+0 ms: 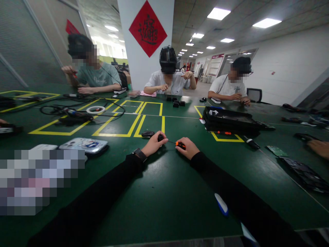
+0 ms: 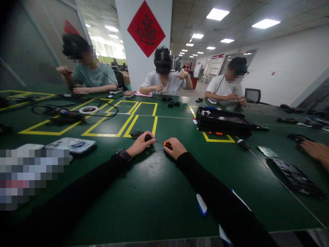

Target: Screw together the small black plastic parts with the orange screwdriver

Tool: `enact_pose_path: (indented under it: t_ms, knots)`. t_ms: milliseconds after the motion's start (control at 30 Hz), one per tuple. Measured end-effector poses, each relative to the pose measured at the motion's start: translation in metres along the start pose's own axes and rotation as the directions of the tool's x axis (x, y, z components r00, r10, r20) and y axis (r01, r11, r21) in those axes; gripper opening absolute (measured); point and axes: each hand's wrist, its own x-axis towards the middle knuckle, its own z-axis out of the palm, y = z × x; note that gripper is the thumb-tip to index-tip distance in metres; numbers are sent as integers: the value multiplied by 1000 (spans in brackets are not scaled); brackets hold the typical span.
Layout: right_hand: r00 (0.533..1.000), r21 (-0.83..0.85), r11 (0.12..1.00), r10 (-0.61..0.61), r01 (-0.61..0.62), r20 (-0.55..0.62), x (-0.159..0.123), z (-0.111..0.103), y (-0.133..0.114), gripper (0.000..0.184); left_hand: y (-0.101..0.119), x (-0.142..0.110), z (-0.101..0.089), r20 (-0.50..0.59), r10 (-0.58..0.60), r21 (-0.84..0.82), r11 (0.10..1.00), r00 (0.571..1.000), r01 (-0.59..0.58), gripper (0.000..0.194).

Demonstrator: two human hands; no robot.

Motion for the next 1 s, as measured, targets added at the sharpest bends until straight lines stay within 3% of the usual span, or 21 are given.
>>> enact_pose_path:
  t_ms: [333,733,1000]
  knots:
    - [999,24,1000,8,-8,-31,0,0,4,14,-5,1,1,15,-36,-82,996,999,37,25]
    - [999,15,999,32,-31,-33,0,1,1,16,-2,0,0,-17,7,-17,1000,1000,-8,22]
    - [996,113,992,70,-63,-52,-3,3,2,22,-3,0,1,28,-25,-54,998,999,27,21]
